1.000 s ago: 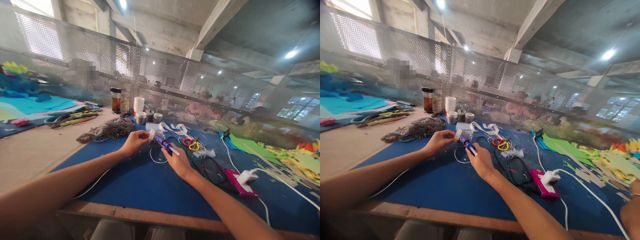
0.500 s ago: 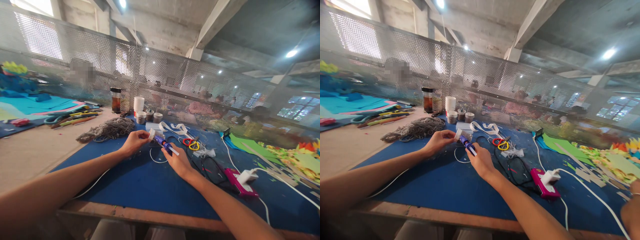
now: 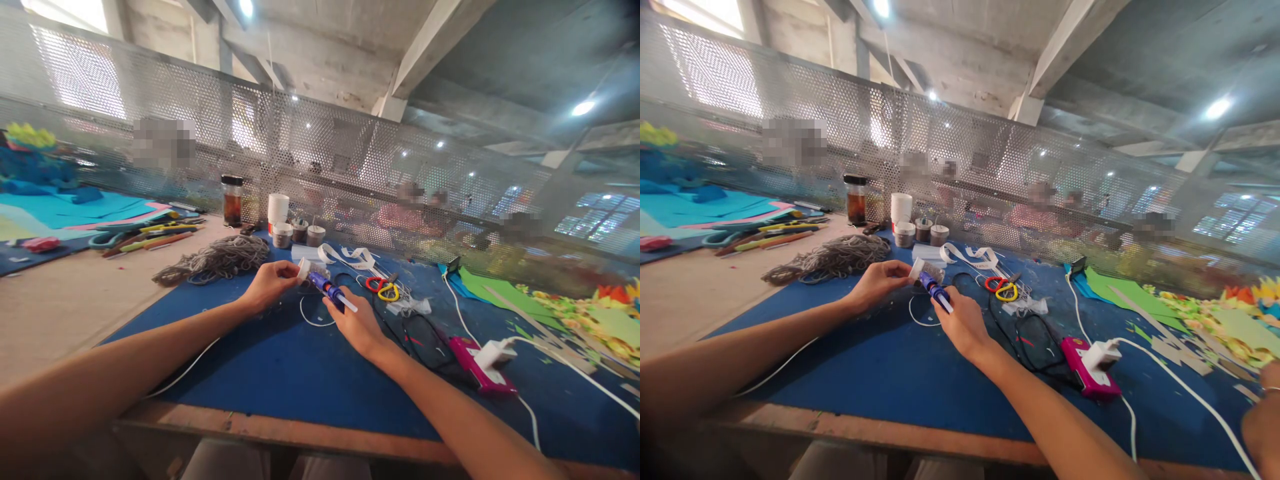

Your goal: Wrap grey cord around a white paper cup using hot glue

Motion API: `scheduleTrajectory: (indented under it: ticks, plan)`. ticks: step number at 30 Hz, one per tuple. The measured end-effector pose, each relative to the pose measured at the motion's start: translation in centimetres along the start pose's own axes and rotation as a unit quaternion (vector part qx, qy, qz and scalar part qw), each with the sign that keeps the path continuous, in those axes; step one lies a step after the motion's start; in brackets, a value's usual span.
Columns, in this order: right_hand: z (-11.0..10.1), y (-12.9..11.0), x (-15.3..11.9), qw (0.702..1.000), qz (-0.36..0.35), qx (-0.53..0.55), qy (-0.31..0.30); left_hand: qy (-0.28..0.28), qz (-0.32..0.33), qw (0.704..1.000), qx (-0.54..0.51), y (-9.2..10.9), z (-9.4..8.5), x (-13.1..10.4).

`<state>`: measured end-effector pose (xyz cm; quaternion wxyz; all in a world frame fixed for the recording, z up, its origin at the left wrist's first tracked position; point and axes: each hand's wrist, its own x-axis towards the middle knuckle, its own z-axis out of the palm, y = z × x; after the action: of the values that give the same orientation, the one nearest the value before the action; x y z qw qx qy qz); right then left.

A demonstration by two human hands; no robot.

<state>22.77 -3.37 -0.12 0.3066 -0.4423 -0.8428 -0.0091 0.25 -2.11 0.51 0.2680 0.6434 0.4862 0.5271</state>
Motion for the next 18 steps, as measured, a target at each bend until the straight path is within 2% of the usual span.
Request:
scheduleTrajectory:
  ticks: [18]
  plan:
    - [0.03, 0.05, -0.05, 1.000, -0.006, -0.001, -0.001, 0.001, 0.000, 1.000, 0.002, 0.16, -0.02, -0.03]
